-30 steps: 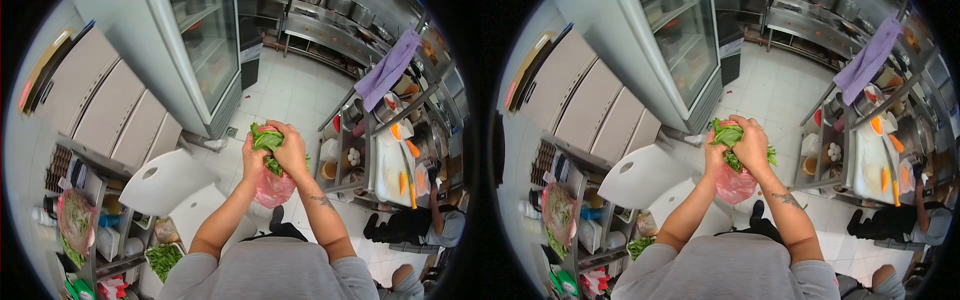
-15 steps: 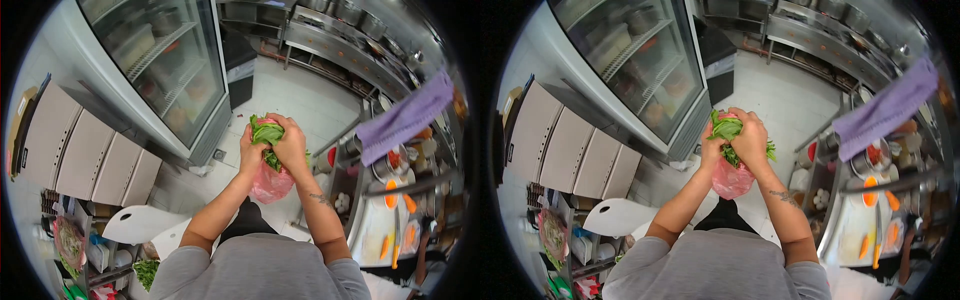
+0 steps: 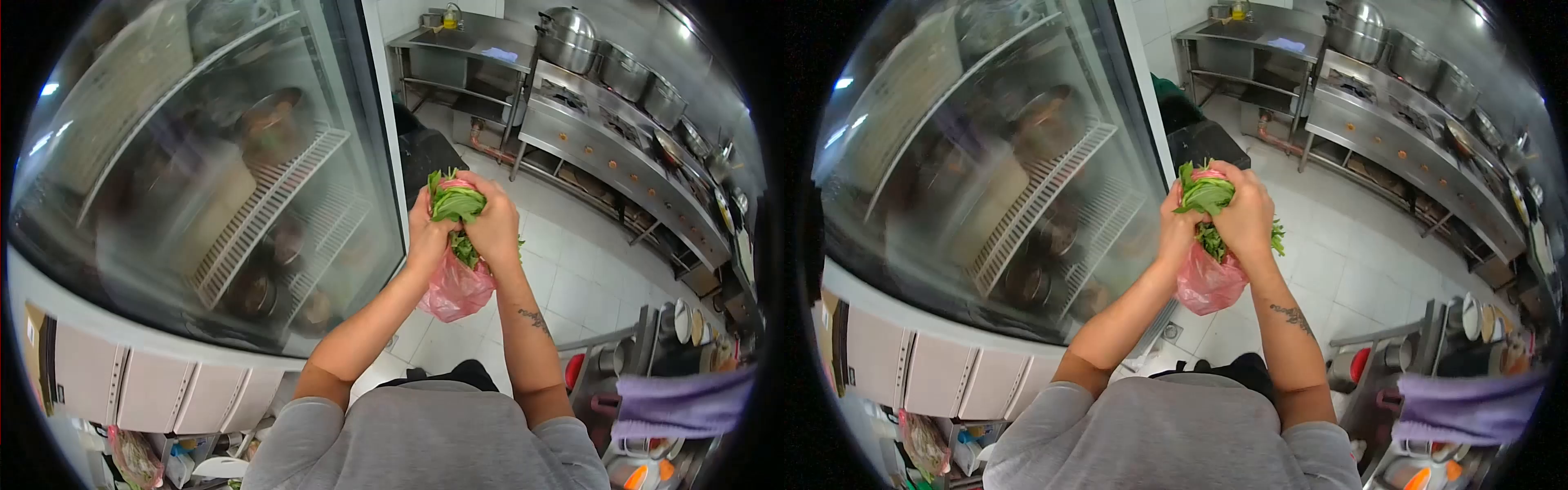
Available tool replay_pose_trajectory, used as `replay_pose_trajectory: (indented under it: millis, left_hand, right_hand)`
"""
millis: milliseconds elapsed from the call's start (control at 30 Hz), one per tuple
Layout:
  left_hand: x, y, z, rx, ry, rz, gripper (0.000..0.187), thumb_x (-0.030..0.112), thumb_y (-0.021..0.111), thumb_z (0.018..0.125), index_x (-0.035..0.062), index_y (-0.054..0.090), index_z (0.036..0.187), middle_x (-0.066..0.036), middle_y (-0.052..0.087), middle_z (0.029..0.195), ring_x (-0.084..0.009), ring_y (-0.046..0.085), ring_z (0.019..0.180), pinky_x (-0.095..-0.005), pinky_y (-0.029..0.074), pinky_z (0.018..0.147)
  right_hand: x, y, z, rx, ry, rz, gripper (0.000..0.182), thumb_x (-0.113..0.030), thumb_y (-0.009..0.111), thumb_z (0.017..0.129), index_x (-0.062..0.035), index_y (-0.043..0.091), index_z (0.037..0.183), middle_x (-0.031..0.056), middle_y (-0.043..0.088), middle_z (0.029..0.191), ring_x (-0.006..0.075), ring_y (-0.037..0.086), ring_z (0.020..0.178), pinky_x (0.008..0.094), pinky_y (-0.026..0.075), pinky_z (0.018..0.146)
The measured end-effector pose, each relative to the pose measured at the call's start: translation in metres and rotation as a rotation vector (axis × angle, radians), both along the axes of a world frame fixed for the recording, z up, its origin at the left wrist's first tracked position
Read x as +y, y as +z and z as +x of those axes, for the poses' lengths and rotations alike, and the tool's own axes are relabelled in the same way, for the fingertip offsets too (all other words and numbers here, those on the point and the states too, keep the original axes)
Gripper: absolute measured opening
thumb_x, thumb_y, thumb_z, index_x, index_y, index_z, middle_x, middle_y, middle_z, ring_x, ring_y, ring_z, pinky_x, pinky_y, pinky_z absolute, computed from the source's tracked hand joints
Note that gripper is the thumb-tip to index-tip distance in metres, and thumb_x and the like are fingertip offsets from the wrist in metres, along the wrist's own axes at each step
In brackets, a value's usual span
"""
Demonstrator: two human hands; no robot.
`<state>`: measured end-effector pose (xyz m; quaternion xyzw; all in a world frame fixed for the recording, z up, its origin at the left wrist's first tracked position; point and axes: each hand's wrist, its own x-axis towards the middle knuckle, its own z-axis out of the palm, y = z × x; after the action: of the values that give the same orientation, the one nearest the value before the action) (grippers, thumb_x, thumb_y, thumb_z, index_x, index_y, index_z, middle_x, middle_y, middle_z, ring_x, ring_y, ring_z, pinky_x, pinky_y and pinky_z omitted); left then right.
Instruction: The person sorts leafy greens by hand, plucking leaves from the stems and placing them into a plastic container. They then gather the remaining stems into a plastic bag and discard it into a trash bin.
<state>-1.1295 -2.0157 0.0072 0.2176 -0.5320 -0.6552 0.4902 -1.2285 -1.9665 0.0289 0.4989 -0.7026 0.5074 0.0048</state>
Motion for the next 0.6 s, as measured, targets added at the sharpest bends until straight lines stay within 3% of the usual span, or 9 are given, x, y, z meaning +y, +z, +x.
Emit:
replay_pose_trajectory:
  millis: [167,333,433,500,567,600]
  left_hand:
    - [-0.100,-0.016,-0.067,0.083,0.035,-0.076,0.051,-0.012,0.053,0.061,0.0000,0.052,0.110,-0.006,0.060,0.097,-0.0162,0.058,0.091,-0.0259,0.046,0.081]
    - [-0.207,-0.023,-0.122,-0.042,0.256,-0.063,0.054,-0.008,0.059,0.065,-0.0016,0.051,0.118,-0.010,0.061,0.106,-0.0182,0.058,0.098,-0.0279,0.045,0.087]
    - [-0.283,-0.029,-0.161,0.015,0.542,-0.150,0.049,-0.007,0.055,0.067,-0.0007,0.053,0.116,-0.008,0.061,0.103,-0.0161,0.058,0.094,-0.0261,0.045,0.082]
    - [-0.343,-0.053,-0.178,-0.139,0.742,-0.195,0.054,-0.004,0.059,0.067,0.0003,0.053,0.120,-0.011,0.062,0.108,-0.0199,0.059,0.101,-0.0291,0.045,0.088]
    - [-0.396,-0.068,-0.185,-0.376,0.943,-0.241,0.055,-0.001,0.062,0.066,0.0004,0.054,0.120,-0.013,0.062,0.110,-0.0220,0.059,0.104,-0.0310,0.045,0.090]
    - [-0.426,-0.088,-0.184,-0.487,0.983,-0.212,0.054,0.007,0.066,0.065,0.0020,0.056,0.118,-0.016,0.062,0.110,-0.0289,0.060,0.105,-0.0362,0.046,0.091]
  right_hand:
    - [-0.098,-0.004,-0.064,-0.015,0.067,-0.029,0.039,-0.005,0.066,0.072,-0.0107,0.068,0.110,0.0138,0.066,0.100,0.0301,0.064,0.095,0.0340,0.048,0.084]
    - [-0.231,-0.020,-0.131,-0.012,0.307,-0.063,0.040,0.000,0.063,0.070,-0.0072,0.067,0.109,0.0136,0.067,0.102,0.0269,0.064,0.097,0.0327,0.048,0.086]
    - [-0.336,-0.027,-0.170,-0.076,0.550,-0.090,0.044,0.007,0.056,0.067,-0.0023,0.066,0.108,0.0145,0.067,0.106,0.0237,0.063,0.101,0.0303,0.045,0.091]
    - [-0.399,-0.039,-0.187,-0.144,0.721,-0.056,0.047,0.010,0.052,0.066,0.0000,0.065,0.109,0.0143,0.067,0.109,0.0226,0.062,0.103,0.0295,0.044,0.093]
    - [-0.469,-0.080,-0.197,-0.305,0.889,-0.093,0.045,0.007,0.054,0.067,-0.0020,0.065,0.110,0.0143,0.066,0.106,0.0264,0.062,0.098,0.0317,0.045,0.091]
    - [-0.513,-0.118,-0.197,-0.369,0.938,-0.096,0.045,0.006,0.056,0.067,-0.0030,0.065,0.110,0.0142,0.066,0.104,0.0283,0.062,0.096,0.0328,0.046,0.090]
